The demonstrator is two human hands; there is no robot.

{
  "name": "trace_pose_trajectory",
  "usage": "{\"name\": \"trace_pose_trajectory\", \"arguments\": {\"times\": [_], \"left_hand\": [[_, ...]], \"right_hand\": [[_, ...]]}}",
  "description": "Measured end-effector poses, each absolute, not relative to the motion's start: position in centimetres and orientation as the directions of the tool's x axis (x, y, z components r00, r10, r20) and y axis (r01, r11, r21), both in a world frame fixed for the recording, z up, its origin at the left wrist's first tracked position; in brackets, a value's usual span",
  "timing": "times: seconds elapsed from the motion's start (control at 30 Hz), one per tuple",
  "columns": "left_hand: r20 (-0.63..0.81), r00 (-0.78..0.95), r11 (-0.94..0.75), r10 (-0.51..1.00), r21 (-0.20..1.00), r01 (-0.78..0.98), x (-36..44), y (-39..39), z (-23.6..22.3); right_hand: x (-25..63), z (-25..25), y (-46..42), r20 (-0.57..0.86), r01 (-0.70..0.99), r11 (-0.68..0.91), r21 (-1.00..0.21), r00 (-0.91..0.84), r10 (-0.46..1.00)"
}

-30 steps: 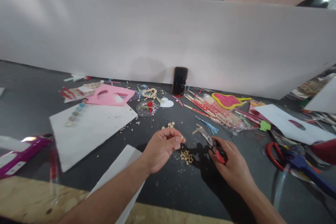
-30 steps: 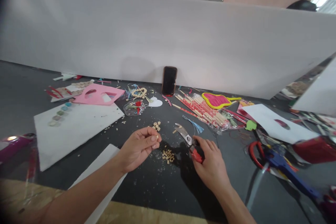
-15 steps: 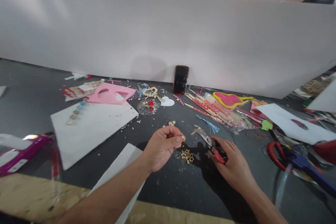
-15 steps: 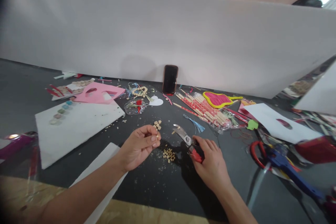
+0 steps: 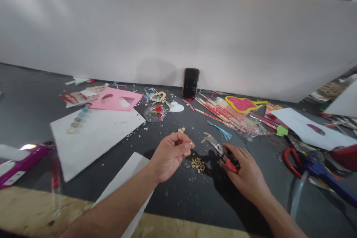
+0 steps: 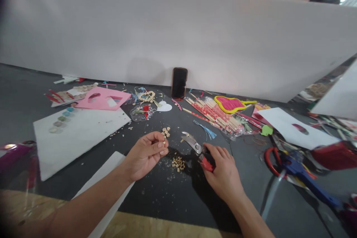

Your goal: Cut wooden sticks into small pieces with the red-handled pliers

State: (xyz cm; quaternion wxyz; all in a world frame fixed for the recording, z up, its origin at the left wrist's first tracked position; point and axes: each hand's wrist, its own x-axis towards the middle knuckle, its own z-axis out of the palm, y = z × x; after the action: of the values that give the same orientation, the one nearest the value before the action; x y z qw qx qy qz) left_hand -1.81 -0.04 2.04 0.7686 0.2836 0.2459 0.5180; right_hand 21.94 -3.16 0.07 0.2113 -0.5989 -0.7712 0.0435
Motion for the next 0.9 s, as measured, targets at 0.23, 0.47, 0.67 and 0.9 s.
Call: {"name": "trace_pose_trajectory", "arguments": {"times": [0.23,0.47,0.67,0.9], "left_hand": [[-0.085,0.285,0.199,0.955,0.895,-0.398,-2.0,0.1,1.8],[0.179,0.486,-0.466,0.855,0.675,0.572,-2.2,0.2,0.4],[0.199,0.434,-0.422,0.879,0.749,0.51,-2.0,0.1,0.4],[-0.005,0.294,-0.004,0.956,1.0,0.029,-1.6,-0.2,0.9]], "right_hand": [[21.8,0.1,-3.1,0.285,0.903,0.292,-0.315,-0.203,0.937],[21.8,0.2,-3.2,0.273,0.904,0.287,-0.317,-0.203,0.94],[21.4,0.6,-3.6,0.306,0.911,0.315,-0.267,-0.23,0.924],[20.3,0.8,-4.1,0.285,0.89,0.386,-0.245,-0.314,0.905]]}}
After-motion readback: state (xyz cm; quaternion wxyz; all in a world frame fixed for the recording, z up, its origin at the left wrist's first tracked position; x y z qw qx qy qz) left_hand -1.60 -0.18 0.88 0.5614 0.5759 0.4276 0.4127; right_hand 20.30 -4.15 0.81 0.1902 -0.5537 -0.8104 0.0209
